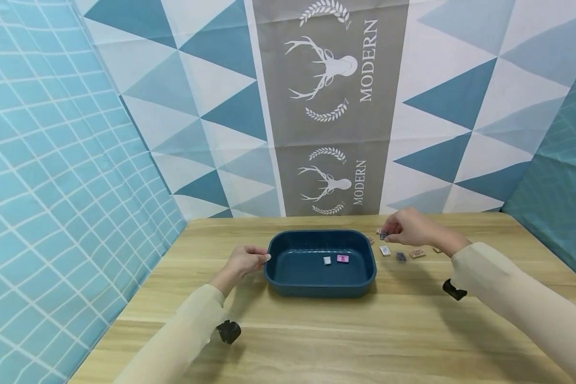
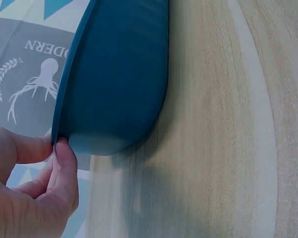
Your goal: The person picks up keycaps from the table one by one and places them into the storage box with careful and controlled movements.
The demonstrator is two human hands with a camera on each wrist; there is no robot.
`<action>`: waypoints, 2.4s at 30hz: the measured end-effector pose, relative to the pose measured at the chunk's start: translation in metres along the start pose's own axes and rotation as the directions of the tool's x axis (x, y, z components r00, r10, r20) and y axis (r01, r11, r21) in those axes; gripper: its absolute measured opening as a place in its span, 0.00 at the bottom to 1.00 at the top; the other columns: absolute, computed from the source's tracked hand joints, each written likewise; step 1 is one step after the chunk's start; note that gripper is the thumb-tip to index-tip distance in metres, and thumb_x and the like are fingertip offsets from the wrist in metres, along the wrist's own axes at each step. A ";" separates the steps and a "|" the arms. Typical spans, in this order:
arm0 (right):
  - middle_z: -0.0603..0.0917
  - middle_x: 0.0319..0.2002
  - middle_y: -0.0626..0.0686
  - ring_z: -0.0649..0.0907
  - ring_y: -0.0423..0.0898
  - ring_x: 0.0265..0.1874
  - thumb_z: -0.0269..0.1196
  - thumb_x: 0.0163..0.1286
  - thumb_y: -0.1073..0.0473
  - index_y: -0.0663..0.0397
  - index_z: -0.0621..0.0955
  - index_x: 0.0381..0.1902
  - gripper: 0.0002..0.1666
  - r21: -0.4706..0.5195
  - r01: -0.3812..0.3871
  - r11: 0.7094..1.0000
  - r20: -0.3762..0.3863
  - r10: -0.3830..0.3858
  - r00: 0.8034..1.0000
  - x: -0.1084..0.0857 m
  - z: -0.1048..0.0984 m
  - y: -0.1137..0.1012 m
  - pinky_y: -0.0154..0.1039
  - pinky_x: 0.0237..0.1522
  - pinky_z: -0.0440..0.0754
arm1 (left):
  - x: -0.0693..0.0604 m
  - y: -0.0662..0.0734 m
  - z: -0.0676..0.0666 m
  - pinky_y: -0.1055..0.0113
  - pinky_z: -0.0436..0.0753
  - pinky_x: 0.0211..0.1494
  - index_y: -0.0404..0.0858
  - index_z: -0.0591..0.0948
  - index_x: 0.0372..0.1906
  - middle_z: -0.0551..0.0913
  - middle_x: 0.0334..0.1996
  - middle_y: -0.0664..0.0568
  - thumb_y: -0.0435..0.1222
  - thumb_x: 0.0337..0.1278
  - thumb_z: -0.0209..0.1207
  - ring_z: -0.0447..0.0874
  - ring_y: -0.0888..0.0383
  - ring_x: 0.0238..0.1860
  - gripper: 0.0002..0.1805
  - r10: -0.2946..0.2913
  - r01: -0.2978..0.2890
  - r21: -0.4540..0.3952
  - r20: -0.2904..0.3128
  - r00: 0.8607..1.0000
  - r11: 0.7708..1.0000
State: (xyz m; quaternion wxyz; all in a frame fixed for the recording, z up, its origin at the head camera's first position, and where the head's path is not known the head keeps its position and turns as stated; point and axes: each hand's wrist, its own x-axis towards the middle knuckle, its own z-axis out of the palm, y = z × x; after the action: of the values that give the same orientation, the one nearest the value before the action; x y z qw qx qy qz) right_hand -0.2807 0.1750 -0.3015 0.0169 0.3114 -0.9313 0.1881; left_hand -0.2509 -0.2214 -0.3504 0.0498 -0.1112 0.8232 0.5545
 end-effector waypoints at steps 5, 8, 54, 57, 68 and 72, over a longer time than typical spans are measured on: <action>0.87 0.30 0.50 0.82 0.40 0.29 0.66 0.61 0.65 0.58 0.86 0.34 0.03 0.015 -0.018 1.000 0.019 0.018 1.000 0.004 0.000 -0.004 0.38 0.35 0.86 | 0.001 -0.001 0.001 0.70 0.87 0.42 0.26 0.80 0.45 0.81 0.36 0.45 0.29 0.59 0.61 0.80 0.62 0.30 0.11 -0.003 0.003 -0.001 0.003 1.000 1.000; 0.87 0.30 0.50 0.83 0.40 0.29 0.66 0.62 0.65 0.58 0.85 0.33 0.03 0.016 -0.011 1.000 0.030 0.011 1.000 0.007 0.001 -0.008 0.39 0.35 0.86 | 0.002 -0.002 0.000 0.67 0.87 0.44 0.26 0.80 0.46 0.81 0.36 0.45 0.29 0.60 0.60 0.80 0.62 0.30 0.12 0.004 -0.004 0.007 0.012 1.000 1.000; 0.87 0.31 0.52 0.83 0.41 0.29 0.68 0.58 0.65 0.58 0.85 0.32 0.03 -0.040 -0.057 0.998 0.225 0.065 0.972 0.048 0.002 -0.044 0.36 0.35 0.86 | 0.002 -0.003 -0.003 0.70 0.87 0.44 0.27 0.80 0.47 0.82 0.41 0.43 0.29 0.60 0.60 0.80 0.62 0.33 0.12 -0.023 0.023 0.010 0.027 0.999 1.000; 0.87 0.31 0.51 0.83 0.40 0.29 0.69 0.58 0.64 0.57 0.86 0.32 0.03 -0.056 -0.039 0.998 0.219 0.050 0.974 0.051 0.002 -0.045 0.36 0.34 0.86 | 0.003 -0.002 -0.003 0.68 0.87 0.46 0.27 0.80 0.47 0.82 0.42 0.42 0.30 0.60 0.60 0.80 0.62 0.33 0.12 -0.023 0.022 0.010 0.021 1.000 1.000; 0.87 0.31 0.51 0.82 0.40 0.28 0.70 0.58 0.63 0.56 0.86 0.33 0.04 -0.059 -0.056 0.997 0.250 0.069 0.966 0.062 0.005 -0.058 0.34 0.32 0.85 | 0.003 0.000 -0.003 0.70 0.87 0.43 0.26 0.80 0.46 0.82 0.39 0.44 0.29 0.60 0.60 0.80 0.63 0.32 0.11 -0.001 0.001 0.005 0.028 1.000 1.000; 0.87 0.31 0.51 0.81 0.40 0.26 0.70 0.57 0.62 0.55 0.86 0.33 0.05 -0.062 -0.043 0.997 0.265 0.058 0.962 0.067 0.006 -0.063 0.33 0.30 0.84 | 0.004 -0.001 -0.003 0.72 0.86 0.41 0.26 0.80 0.46 0.82 0.37 0.46 0.29 0.60 0.60 0.80 0.64 0.31 0.11 -0.002 0.002 0.001 0.024 1.000 1.000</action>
State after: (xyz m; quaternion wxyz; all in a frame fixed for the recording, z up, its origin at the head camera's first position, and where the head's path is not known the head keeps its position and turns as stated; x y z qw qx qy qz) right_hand -0.2970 0.0881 -0.2758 -0.1048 0.3097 -0.9376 0.1188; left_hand -0.2542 -0.2251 -0.3513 0.0605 -0.1054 0.8226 0.5555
